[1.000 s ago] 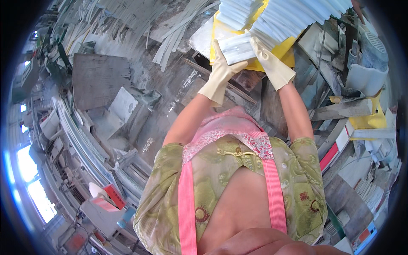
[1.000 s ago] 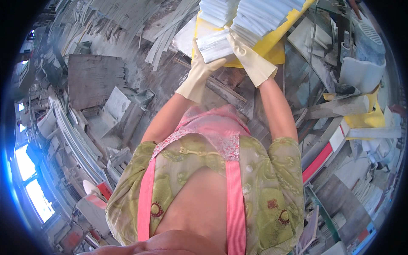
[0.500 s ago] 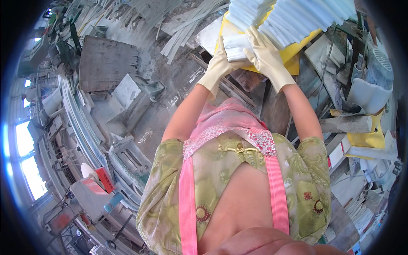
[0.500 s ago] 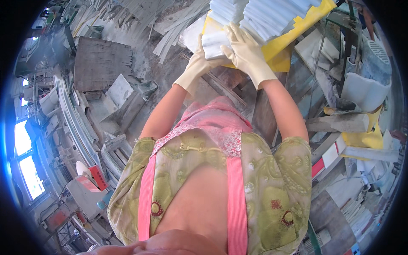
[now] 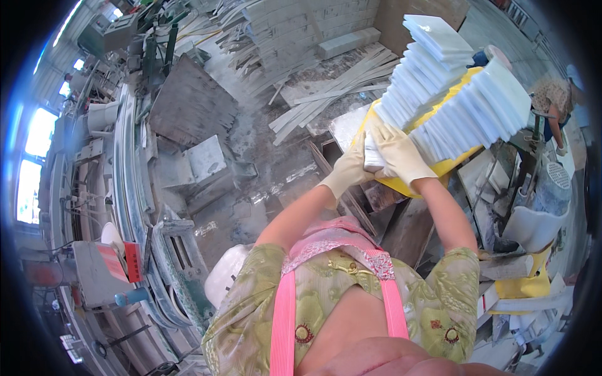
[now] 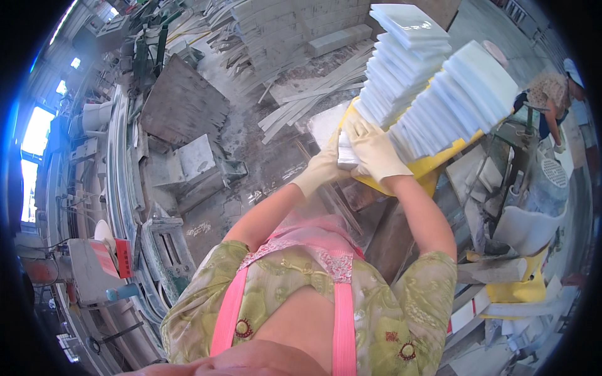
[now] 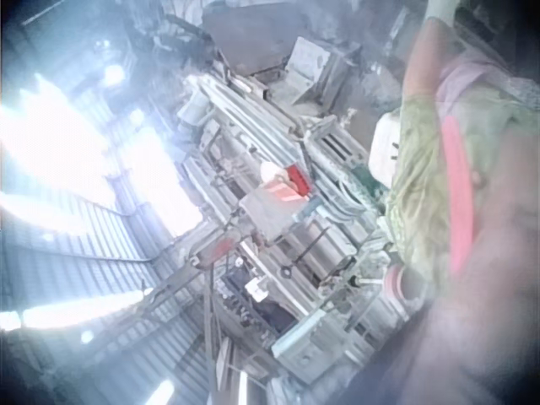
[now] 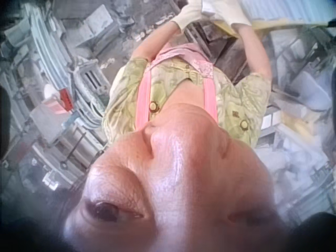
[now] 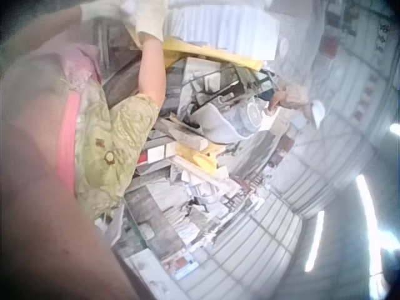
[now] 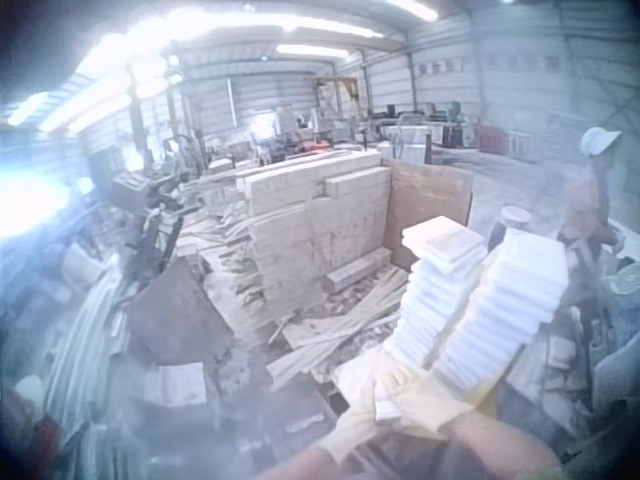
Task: The person repeatedly picks white plastic parts from a yellow tray and stacks them on a growing pile. They handle the parts one at a time, aligning them as they place them on the stack.
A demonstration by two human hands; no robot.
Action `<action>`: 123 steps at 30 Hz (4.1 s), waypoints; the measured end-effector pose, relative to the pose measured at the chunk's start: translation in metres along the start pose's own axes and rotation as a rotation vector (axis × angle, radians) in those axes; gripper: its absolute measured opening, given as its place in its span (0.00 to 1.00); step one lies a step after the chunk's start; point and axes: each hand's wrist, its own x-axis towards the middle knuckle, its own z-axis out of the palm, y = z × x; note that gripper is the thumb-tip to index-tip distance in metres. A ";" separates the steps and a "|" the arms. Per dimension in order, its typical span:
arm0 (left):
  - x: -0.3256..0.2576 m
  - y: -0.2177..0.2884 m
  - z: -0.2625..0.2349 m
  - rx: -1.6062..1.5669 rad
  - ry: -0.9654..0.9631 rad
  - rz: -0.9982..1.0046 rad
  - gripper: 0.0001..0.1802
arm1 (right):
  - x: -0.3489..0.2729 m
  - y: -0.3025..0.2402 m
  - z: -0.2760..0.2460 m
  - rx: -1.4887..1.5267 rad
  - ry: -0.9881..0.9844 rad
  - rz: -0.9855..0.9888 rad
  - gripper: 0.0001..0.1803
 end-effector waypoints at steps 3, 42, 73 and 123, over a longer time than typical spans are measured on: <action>-0.017 0.009 -0.011 -0.127 -0.025 -0.125 0.77 | 0.004 0.007 0.013 0.119 -0.064 -0.020 0.52; 0.277 -0.383 -0.514 -0.078 0.076 -0.105 0.21 | 0.400 -0.008 0.070 0.283 -0.047 0.760 0.63; 0.761 -0.365 -0.645 1.721 -0.612 0.752 0.18 | 0.536 0.033 0.128 0.397 -0.139 1.342 0.65; 0.731 -0.403 -0.741 1.022 -0.003 0.727 0.18 | 1.055 0.507 0.081 -0.202 -0.201 0.840 0.54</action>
